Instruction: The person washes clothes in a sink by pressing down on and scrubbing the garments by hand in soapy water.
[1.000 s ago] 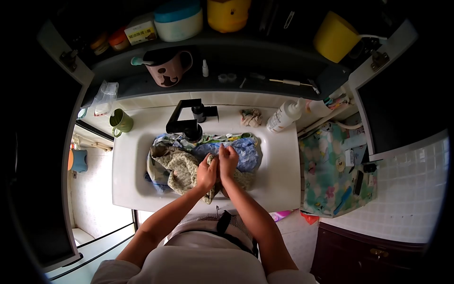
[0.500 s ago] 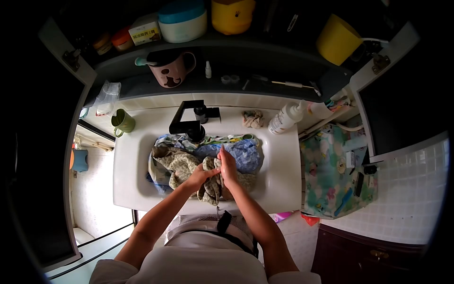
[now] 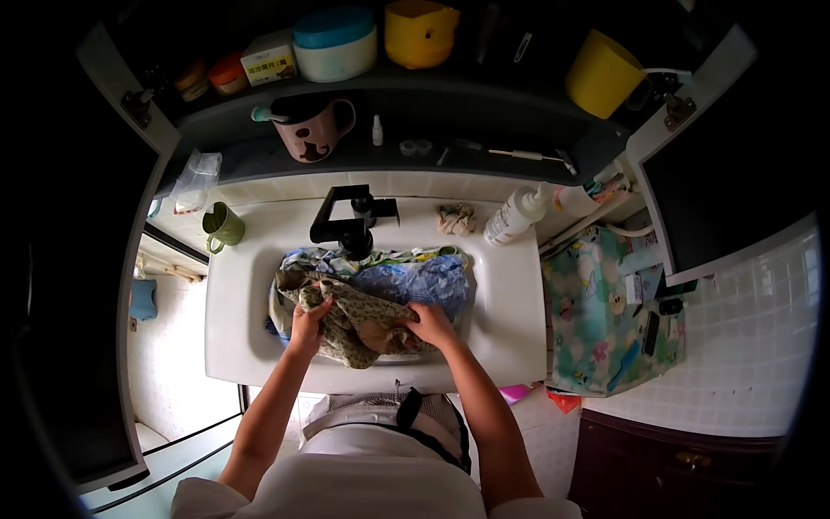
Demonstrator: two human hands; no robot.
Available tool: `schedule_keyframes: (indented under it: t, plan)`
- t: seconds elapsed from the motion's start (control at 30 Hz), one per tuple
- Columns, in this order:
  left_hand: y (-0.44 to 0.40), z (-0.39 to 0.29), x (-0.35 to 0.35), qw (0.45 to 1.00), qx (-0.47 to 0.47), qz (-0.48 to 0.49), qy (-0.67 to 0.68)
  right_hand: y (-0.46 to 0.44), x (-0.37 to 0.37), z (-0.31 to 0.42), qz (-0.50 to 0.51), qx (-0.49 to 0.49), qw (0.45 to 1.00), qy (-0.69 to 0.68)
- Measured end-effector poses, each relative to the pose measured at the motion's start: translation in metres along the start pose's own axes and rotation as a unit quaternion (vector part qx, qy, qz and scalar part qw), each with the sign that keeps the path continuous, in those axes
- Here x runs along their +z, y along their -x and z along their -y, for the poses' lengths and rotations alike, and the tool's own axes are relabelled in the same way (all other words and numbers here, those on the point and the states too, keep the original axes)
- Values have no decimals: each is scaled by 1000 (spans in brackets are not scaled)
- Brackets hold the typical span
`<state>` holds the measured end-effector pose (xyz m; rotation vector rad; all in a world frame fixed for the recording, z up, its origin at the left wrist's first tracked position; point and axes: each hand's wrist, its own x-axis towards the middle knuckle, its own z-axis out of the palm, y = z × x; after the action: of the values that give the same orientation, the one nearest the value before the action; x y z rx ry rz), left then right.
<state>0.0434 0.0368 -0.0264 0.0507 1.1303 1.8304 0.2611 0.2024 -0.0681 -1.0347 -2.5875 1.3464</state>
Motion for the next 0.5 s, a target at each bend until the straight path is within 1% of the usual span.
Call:
schedule_keyframes:
  t: [0.03, 0.13, 0.17, 0.27, 0.3, 0.37, 0.4, 0.43, 0.5]
  plan:
    - [2, -3, 1, 1000, 5, -5, -1, -3, 6, -7, -34, -34, 999, 9]
    - [8, -12, 3, 999, 26, -17, 6, -6, 19, -7, -209, -55, 974, -65]
    - [10, -16, 4, 999, 34, -18, 12, -3, 18, -7, -216, -25, 972, -89]
    - [19, -24, 6, 999, 40, -20, 18, 0, 22, -28, -276, -92, 956, 18]
    - [20, -27, 5, 999, 41, -20, 18, 3, 17, -33, -245, -92, 963, 56]
    - [19, -26, -1, 998, 46, -26, 23, 10, 18, -55, -267, -65, 959, 64]
    - [19, -26, -3, 998, 48, -28, 26, 12, 16, -55, -278, -51, 957, 68]
    - [18, -27, -3, 998, 43, -22, 27, 16, 11, -56, -239, 20, 969, 50]
    - [17, -30, -3, 999, 34, -11, 31, 14, 8, -53, -269, 25, 963, 0]
